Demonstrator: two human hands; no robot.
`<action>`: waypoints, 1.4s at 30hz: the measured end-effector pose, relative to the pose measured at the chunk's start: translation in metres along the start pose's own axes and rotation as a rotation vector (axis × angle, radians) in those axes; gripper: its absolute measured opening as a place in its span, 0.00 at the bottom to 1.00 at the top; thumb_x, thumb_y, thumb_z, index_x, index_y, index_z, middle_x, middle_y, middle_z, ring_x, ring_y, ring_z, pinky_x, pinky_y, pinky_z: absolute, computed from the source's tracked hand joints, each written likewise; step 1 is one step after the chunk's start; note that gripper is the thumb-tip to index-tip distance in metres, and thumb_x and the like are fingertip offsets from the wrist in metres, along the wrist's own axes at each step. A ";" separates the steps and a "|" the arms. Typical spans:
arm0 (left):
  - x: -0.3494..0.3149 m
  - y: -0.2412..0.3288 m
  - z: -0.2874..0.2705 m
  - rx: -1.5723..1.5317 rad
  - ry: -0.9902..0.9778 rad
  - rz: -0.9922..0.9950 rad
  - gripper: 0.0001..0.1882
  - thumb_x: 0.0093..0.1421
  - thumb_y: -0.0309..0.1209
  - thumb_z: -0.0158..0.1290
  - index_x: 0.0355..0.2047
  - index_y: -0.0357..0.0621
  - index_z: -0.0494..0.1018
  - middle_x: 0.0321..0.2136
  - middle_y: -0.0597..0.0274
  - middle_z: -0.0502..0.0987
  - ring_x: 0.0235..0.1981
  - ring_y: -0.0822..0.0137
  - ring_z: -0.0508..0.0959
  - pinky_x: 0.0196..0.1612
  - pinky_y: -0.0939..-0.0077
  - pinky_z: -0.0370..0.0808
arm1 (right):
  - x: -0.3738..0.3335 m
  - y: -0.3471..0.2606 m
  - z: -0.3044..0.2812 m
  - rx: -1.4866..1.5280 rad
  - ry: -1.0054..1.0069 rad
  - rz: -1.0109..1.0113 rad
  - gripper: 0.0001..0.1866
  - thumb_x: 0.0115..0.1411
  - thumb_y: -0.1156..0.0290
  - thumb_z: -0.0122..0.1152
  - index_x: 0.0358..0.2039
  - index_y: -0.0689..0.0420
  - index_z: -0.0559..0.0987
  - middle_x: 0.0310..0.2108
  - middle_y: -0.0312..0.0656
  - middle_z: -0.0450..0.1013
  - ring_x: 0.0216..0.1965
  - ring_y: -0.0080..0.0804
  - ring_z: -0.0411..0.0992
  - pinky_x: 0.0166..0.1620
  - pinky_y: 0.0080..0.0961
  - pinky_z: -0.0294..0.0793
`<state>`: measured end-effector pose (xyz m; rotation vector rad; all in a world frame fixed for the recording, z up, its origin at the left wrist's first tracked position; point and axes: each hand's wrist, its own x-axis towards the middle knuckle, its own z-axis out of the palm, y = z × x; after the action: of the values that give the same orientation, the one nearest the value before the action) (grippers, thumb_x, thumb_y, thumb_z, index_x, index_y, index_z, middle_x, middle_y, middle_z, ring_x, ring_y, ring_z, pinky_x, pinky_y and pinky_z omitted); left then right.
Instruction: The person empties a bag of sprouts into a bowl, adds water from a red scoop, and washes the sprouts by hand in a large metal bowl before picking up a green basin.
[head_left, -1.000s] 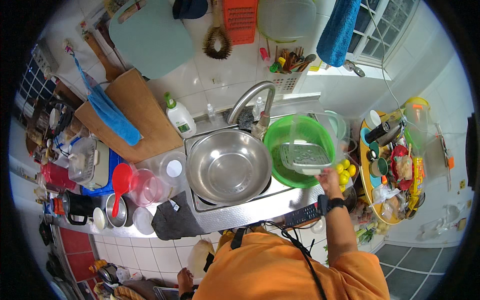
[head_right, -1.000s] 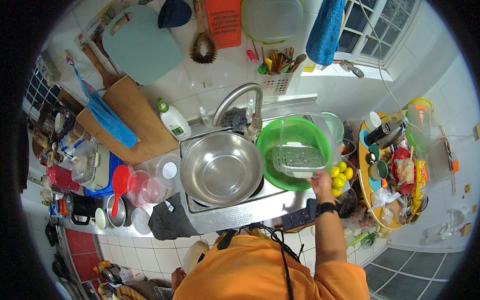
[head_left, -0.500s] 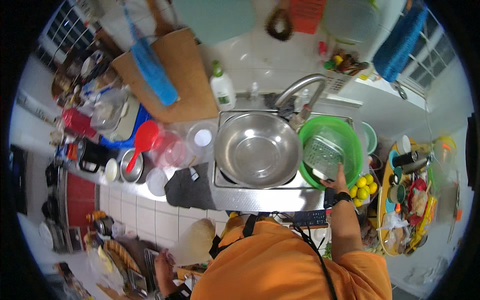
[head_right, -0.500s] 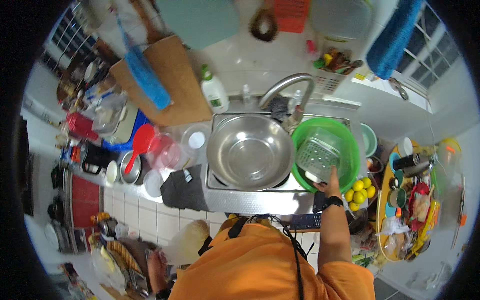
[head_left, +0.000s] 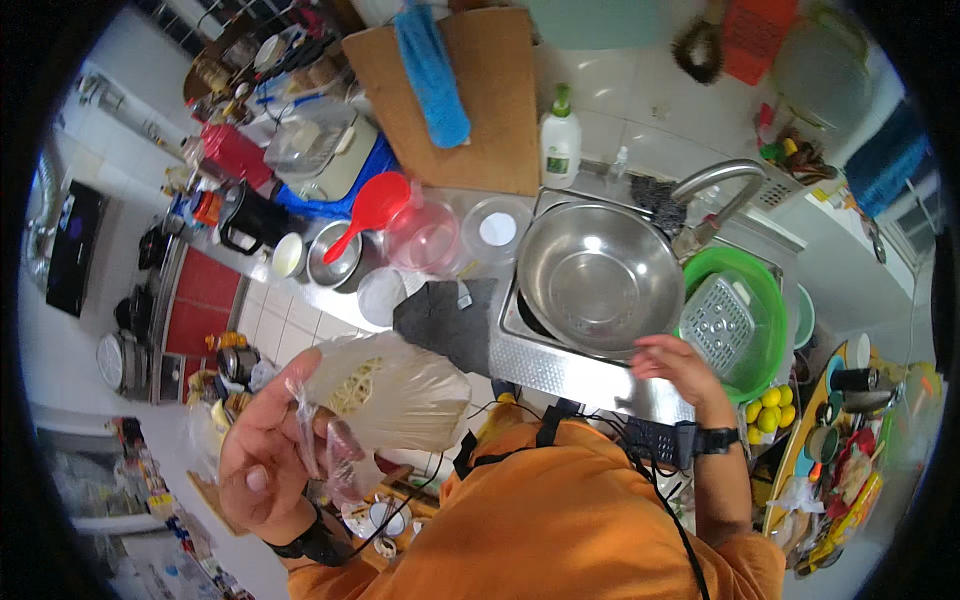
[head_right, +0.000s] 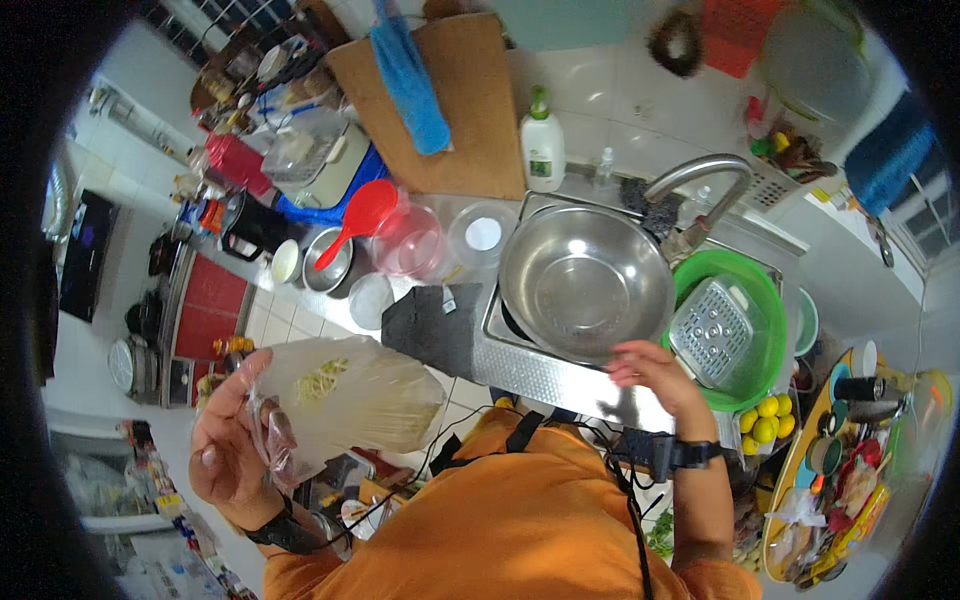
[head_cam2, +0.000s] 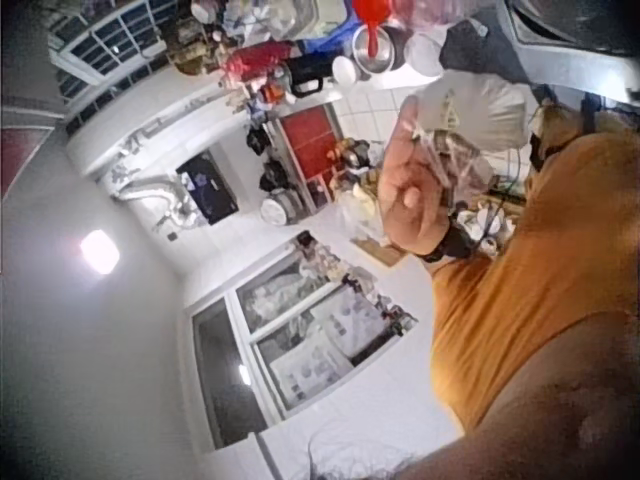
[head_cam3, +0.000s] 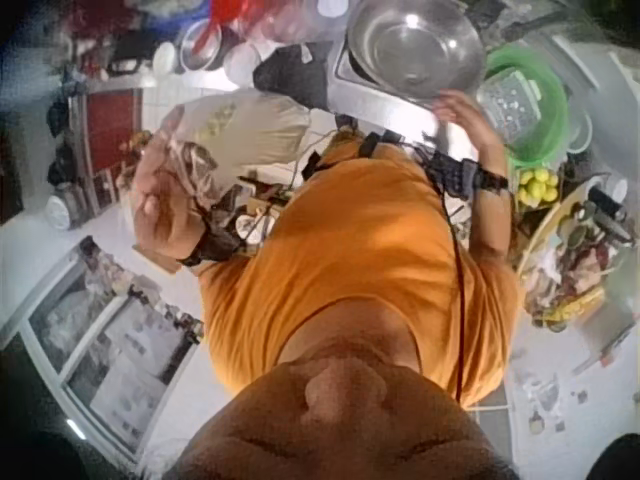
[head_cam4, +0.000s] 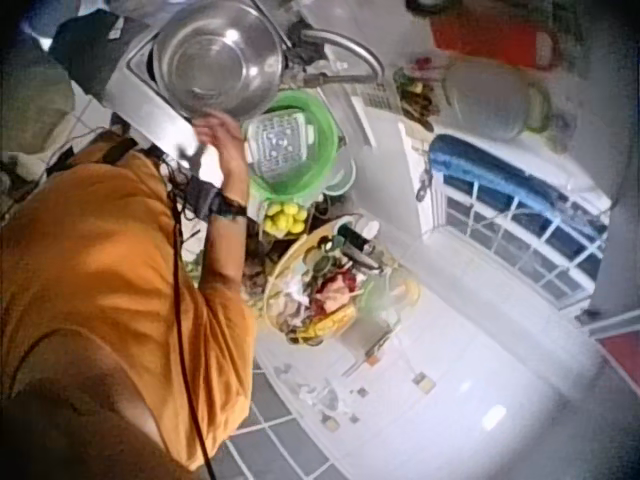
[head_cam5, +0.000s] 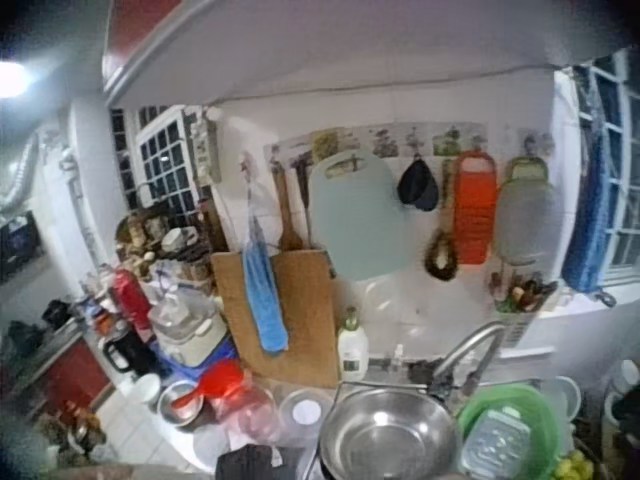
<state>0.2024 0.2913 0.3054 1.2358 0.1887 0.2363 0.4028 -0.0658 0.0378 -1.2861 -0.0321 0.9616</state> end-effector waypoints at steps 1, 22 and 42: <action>0.012 0.003 0.004 -0.004 -0.031 0.004 0.47 0.49 0.41 0.53 0.56 0.18 0.41 0.44 0.35 0.67 0.36 0.57 0.75 0.40 0.72 0.72 | 0.008 -0.003 0.018 -0.086 -0.107 -0.009 0.17 0.57 0.70 0.52 0.47 0.60 0.70 0.37 0.45 0.73 0.39 0.32 0.72 0.43 0.27 0.73; 0.194 -0.059 0.129 -0.383 -0.975 -0.413 0.30 0.56 0.36 0.40 0.54 0.26 0.53 0.38 0.44 0.68 0.31 0.64 0.71 0.31 0.78 0.69 | -0.002 0.032 0.019 0.659 0.337 -0.336 0.27 0.61 0.56 0.42 0.56 0.58 0.60 0.49 0.44 0.66 0.45 0.37 0.69 0.42 0.36 0.72; 0.271 -0.109 0.086 -0.306 -0.581 -0.526 0.21 0.58 0.34 0.40 0.48 0.32 0.63 0.35 0.56 0.71 0.28 0.69 0.70 0.31 0.75 0.69 | -0.027 -0.009 0.032 0.779 0.862 -0.753 0.03 0.57 0.71 0.50 0.27 0.53 0.68 0.21 0.31 0.65 0.23 0.23 0.64 0.29 0.21 0.66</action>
<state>0.4939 0.2553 0.2255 0.8691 -0.0323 -0.5314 0.3744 -0.0575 0.0686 -0.7463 0.4547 -0.2758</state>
